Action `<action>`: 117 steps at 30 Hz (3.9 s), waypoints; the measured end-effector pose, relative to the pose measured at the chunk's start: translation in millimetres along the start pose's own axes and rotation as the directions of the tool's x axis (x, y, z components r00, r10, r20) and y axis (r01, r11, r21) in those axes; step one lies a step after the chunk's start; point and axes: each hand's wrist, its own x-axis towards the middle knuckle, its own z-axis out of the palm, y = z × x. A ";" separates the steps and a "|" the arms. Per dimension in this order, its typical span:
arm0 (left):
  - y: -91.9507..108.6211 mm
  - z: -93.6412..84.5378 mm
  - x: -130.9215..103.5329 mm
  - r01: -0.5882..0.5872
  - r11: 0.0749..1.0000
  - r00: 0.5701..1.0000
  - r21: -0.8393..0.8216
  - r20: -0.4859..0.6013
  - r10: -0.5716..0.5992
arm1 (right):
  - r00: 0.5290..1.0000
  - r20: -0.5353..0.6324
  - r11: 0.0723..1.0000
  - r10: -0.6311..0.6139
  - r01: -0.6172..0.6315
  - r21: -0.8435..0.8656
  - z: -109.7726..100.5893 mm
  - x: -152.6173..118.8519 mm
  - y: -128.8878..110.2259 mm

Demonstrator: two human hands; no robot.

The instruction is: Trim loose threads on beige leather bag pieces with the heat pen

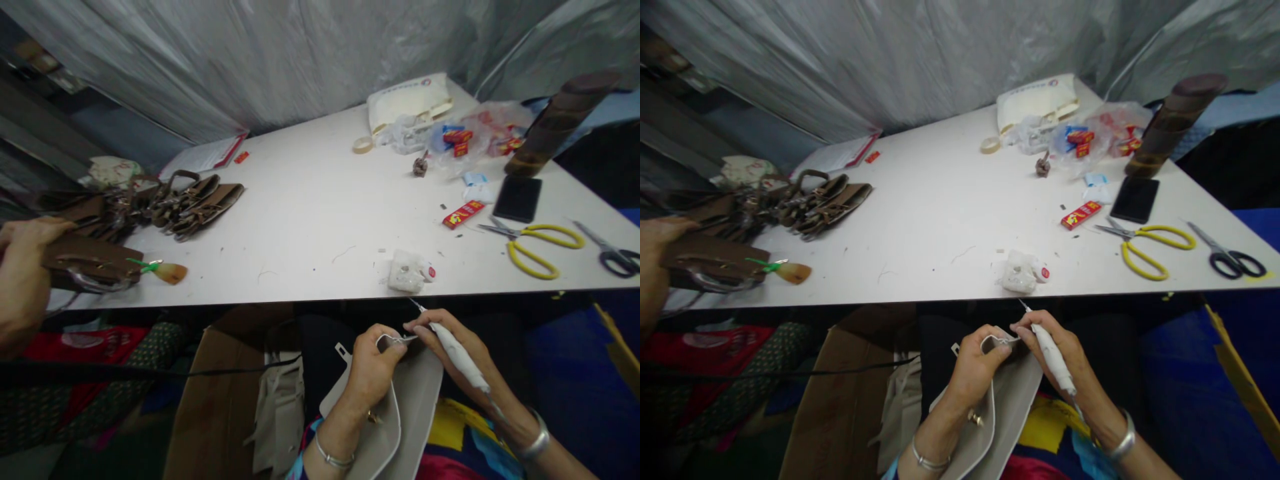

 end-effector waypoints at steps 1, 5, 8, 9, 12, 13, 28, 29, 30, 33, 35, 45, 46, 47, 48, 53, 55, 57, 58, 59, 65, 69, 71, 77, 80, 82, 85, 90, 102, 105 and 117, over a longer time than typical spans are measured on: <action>0.4 -0.6 -0.2 0.002 1.000 1.000 -0.024 -0.015 -0.003 | 1.000 -0.005 1.000 -0.002 0.002 0.006 -0.7 -0.9 -2.6; 10.5 -18.1 4.0 -0.038 0.989 0.979 -0.146 -0.202 0.008 | 0.993 -0.108 0.998 -0.048 0.045 -0.036 -6.2 -6.6 -17.8; 27.6 -52.5 8.2 -0.145 0.966 0.901 -0.212 -0.432 0.040 | 0.967 -0.242 0.995 -0.078 0.062 -0.073 -11.4 -11.6 -29.7; 34.3 -66.9 7.8 -0.181 0.956 0.866 -0.232 -0.499 0.043 | 0.961 -0.266 0.996 -0.073 0.055 -0.075 -12.8 -13.0 -32.7; 53.8 -108.4 -2.1 -0.279 0.933 0.737 -0.228 -0.673 0.056 | 0.958 -0.276 0.995 -0.076 0.054 -0.088 -14.5 -16.4 -37.3; 58.9 -119.3 -7.8 -0.308 0.929 0.690 -0.205 -0.720 0.070 | 0.962 -0.259 0.994 -0.086 0.065 -0.089 -14.4 -17.5 -37.6; 0.5 -137.2 -54.7 -0.326 0.938 0.417 -0.116 -0.908 0.032 | 0.853 0.164 0.860 -0.496 0.508 -0.039 2.2 -22.6 -28.4; -0.7 -137.7 -54.2 -0.332 0.936 0.416 -0.120 -0.909 0.031 | 0.833 0.210 0.846 -0.512 0.531 -0.042 5.6 -20.6 -28.0; -1.3 -137.9 -53.5 -0.334 0.934 0.418 -0.127 -0.908 0.026 | 0.814 0.244 0.831 -0.527 0.554 -0.056 9.3 -18.1 -28.5; -2.6 -137.0 -51.4 -0.326 0.933 0.433 -0.155 -0.902 0.002 | 0.782 0.287 0.776 -0.554 0.609 -0.164 22.0 -8.2 -36.0; -5.4 -136.0 -50.3 -0.322 0.933 0.435 -0.161 -0.901 -0.006 | 0.767 0.317 0.729 -0.558 0.636 -0.255 31.4 -1.5 -44.4; -38.6 -137.2 -53.6 -0.248 0.966 0.468 -0.069 -0.882 0.057 | 0.732 0.426 0.463 -0.532 0.673 -0.577 67.0 2.1 -49.4; -41.6 -137.5 -53.3 -0.240 0.969 0.466 -0.063 -0.883 0.058 | 0.722 0.422 0.437 -0.549 0.678 -0.591 68.3 0.7 -47.1; -44.2 -137.8 -52.9 -0.235 0.970 0.463 -0.058 -0.884 0.059 | 0.709 0.419 0.412 -0.567 0.685 -0.601 69.2 -0.8 -45.2; -46.1 -138.2 -52.6 -0.231 0.972 0.458 -0.051 -0.886 0.063 | 0.695 0.418 0.389 -0.585 0.692 -0.608 69.9 -2.2 -43.8; -49.5 -141.4 -54.4 -0.213 0.977 0.442 0.004 -0.891 0.100 | 0.660 0.407 0.343 -0.632 0.709 -0.617 72.0 -8.5 -42.8; -49.5 -142.6 -55.9 -0.201 0.979 0.441 0.030 -0.890 0.118 | 0.658 0.404 0.353 -0.636 0.713 -0.606 73.2 -10.4 -41.6; -49.3 -143.1 -57.1 -0.181 0.981 0.439 0.068 -0.887 0.143 | 0.652 0.398 0.359 -0.645 0.719 -0.596 74.6 -11.7 -38.1; -49.1 -143.1 -57.5 -0.171 0.981 0.438 0.087 -0.885 0.155 | 0.649 0.394 0.362 -0.651 0.722 -0.590 75.1 -12.1 -35.5; -49.0 -143.1 -57.8 -0.163 0.981 0.437 0.105 -0.884 0.167 | 0.645 0.390 0.369 -0.657 0.726 -0.580 75.5 -12.4 -32.4; -48.8 -142.6 -58.8 -0.151 0.980 0.434 0.130 -0.882 0.184 | 0.693 0.352 0.551 -0.629 0.717 -0.426 74.5 -15.0 -18.9; -49.7 -143.2 -59.9 -0.155 0.977 0.453 0.147 -0.868 0.203 | 0.811 0.248 0.750 -0.530 0.585 -0.310 74.3 -18.7 -22.0; -50.9 -144.5 -60.8 -0.148 0.976 0.469 0.161 -0.857 0.213 | 0.844 0.203 0.803 -0.496 0.535 -0.260 74.3 -19.3 -24.1; -61.5 -154.3 -60.2 -0.159 0.978 0.562 0.133 -0.803 0.201 | 0.885 0.082 0.858 -0.458 0.464 -0.222 74.1 -14.2 -18.2; -65.0 -158.0 -58.9 -0.206 0.978 0.597 0.020 -0.790 0.141 | 0.910 0.004 0.891 -0.414 0.406 -0.202 74.8 -11.8 -13.4; -63.2 -158.6 -60.3 -0.234 0.970 0.634 -0.066 -0.767 0.101 | 0.920 -0.019 0.905 -0.392 0.381 -0.188 75.2 -11.0 -12.3; -55.9 -160.4 -68.6 -0.241 0.949 0.731 -0.204 -0.681 0.039 | 0.932 -0.042 0.920 -0.360 0.347 -0.182 74.5 -10.3 -15.7; -44.6 -183.1 -90.6 -0.120 0.979 0.882 -0.167 -0.470 0.028 | 0.943 -0.080 0.944 -0.322 0.314 -0.099 67.4 -10.0 -35.7; 52.3 -231.8 -69.7 -0.469 0.882 0.856 0.044 -0.225 0.466 | 0.981 0.074 0.974 -0.180 0.167 0.155 55.7 -21.6 -76.6; 77.1 -203.1 -58.9 -0.407 0.912 0.901 0.047 0.188 0.392 | 0.969 0.110 0.957 -0.221 0.194 0.215 62.5 -21.3 -83.3; 66.3 -96.9 -11.1 -0.352 0.852 0.909 0.388 0.359 0.213 | 0.972 -0.001 0.958 -0.237 0.234 0.169 63.0 -5.4 -66.1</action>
